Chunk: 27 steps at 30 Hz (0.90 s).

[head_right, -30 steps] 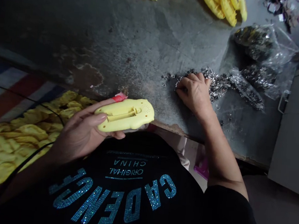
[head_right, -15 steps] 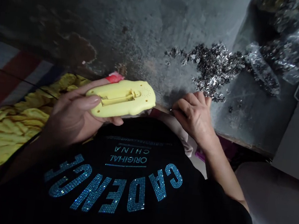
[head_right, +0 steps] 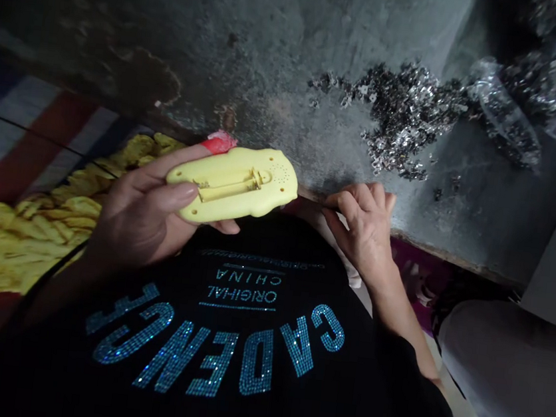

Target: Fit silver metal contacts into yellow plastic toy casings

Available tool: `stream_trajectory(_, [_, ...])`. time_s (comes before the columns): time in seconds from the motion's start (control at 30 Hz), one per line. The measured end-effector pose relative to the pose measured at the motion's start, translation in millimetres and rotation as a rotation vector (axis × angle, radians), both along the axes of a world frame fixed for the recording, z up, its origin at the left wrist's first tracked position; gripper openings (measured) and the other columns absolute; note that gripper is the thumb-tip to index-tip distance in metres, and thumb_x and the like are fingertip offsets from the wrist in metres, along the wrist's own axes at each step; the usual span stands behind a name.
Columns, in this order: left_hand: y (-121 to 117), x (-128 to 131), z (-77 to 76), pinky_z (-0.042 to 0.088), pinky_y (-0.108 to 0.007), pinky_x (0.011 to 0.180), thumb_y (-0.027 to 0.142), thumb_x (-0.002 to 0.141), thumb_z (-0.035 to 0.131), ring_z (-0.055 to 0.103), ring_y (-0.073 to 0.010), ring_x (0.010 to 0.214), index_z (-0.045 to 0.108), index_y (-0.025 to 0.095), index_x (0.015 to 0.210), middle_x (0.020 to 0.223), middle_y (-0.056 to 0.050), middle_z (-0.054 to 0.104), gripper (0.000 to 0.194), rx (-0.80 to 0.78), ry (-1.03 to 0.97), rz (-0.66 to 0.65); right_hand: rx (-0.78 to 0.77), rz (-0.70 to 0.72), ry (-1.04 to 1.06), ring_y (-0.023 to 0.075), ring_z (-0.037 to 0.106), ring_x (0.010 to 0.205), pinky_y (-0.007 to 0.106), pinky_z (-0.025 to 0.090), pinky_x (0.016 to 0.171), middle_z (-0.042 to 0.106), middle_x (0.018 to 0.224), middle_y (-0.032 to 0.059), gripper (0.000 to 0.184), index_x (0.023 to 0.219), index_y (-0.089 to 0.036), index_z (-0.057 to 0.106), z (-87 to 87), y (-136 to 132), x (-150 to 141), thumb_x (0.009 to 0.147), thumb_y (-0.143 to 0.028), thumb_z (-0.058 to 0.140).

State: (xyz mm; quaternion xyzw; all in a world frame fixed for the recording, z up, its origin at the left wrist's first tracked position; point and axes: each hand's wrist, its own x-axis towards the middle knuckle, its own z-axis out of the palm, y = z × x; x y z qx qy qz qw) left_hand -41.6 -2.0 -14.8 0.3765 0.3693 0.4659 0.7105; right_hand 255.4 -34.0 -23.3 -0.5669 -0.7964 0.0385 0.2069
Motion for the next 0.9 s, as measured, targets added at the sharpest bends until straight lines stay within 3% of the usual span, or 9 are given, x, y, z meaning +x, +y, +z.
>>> stream_trajectory(0.17, [-5, 3, 3.3, 0.076, -0.030, 0.066, 0.028, 0.100, 0.075, 0.061, -0.0490, 0.150, 0.074, 0.030, 0.150, 0.176, -0.006, 0.049, 0.049, -0.019, 0.052, -0.017, 0.139, -0.008, 0.024, 0.0260, 0.062, 0.099, 0.045, 0.043, 0.086, 0.078, 0.113, 0.0040, 0.019, 0.118, -0.030, 0.071, -16.6, -10, -3, 0.102, -0.020, 0.075])
stream_trajectory(0.23, [-7, 3, 4.2, 0.077, -0.032, 0.071, 0.027, 0.101, 0.075, 0.062, -0.0477, 0.150, 0.070, 0.031, 0.154, 0.177, -0.006, 0.048, 0.053, -0.040, 0.071, -0.051, 0.131, 0.008, 0.181, 0.0247, 0.067, 0.098, 0.045, 0.048, 0.088, 0.080, 0.109, 0.0030, 0.017, 0.114, -0.030, 0.073, -14.9, -10, -6, 0.102, -0.018, 0.075])
stream_trajectory(0.37, [-10, 3, 7.3, 0.078, -0.033, 0.076, 0.031, 0.103, 0.075, 0.061, -0.0466, 0.150, 0.064, 0.032, 0.160, 0.177, -0.006, 0.048, 0.058, 0.010, 0.085, -0.115, -0.162, 0.019, 0.777, 0.0204, 0.074, 0.092, 0.039, 0.059, 0.083, 0.079, 0.099, 0.0003, 0.009, 0.105, -0.029, 0.077, 10.6, 3, -20, 0.101, -0.022, 0.079])
stream_trajectory(0.43, [-12, 5, 10.6, 0.078, -0.035, 0.079, 0.032, 0.103, 0.076, 0.063, -0.0465, 0.148, 0.062, 0.029, 0.162, 0.176, -0.008, 0.050, 0.061, 0.031, 0.123, -0.129, -0.308, 0.047, 0.904, 0.0180, 0.074, 0.083, 0.034, 0.060, 0.074, 0.079, 0.093, -0.0011, 0.006, 0.102, -0.030, 0.081, 27.1, 15, -27, 0.098, -0.029, 0.084])
stream_trajectory(0.53, [-16, 7, 16.6, 0.078, -0.037, 0.082, 0.031, 0.101, 0.079, 0.068, -0.0447, 0.143, 0.063, 0.026, 0.161, 0.175, -0.009, 0.051, 0.062, 0.055, 0.149, -0.103, -0.442, 0.095, 0.908, 0.0177, 0.075, 0.081, 0.033, 0.063, 0.073, 0.082, 0.093, -0.0012, 0.009, 0.102, -0.029, 0.083, 44.6, 30, -35, 0.097, -0.036, 0.085])
stream_trajectory(0.67, [-21, 9, 22.7, 0.078, -0.039, 0.086, 0.029, 0.099, 0.081, 0.073, -0.0397, 0.138, 0.067, 0.032, 0.157, 0.170, -0.004, 0.058, 0.059, 0.069, 0.113, -0.106, -0.529, 0.111, 0.845, 0.0190, 0.077, 0.085, 0.036, 0.065, 0.078, 0.083, 0.099, -0.0001, 0.015, 0.106, -0.029, 0.083, 51.1, 38, -39, 0.099, -0.042, 0.082])
stream_trajectory(0.8, [-23, 11, 24.9, 0.079, -0.044, 0.089, 0.031, 0.097, 0.083, 0.070, -0.0412, 0.142, 0.071, 0.037, 0.152, 0.169, 0.001, 0.060, 0.057, 0.057, 0.131, -0.095, -0.500, 0.100, 0.766, 0.0201, 0.073, 0.083, 0.038, 0.063, 0.076, 0.081, 0.097, -0.0004, 0.020, 0.103, -0.030, 0.080, 52.8, 38, -42, 0.098, -0.049, 0.083])
stream_trajectory(0.9, [-23, 12, 25.0, 0.079, -0.046, 0.092, 0.032, 0.096, 0.084, 0.070, -0.0421, 0.142, 0.070, 0.038, 0.152, 0.169, 0.002, 0.059, 0.058, 0.064, 0.148, -0.087, -0.468, 0.085, 0.730, 0.0212, 0.070, 0.080, 0.040, 0.060, 0.072, 0.079, 0.093, -0.0005, 0.015, 0.098, -0.032, 0.079, 56.3, 36, -45, 0.097, -0.045, 0.084])
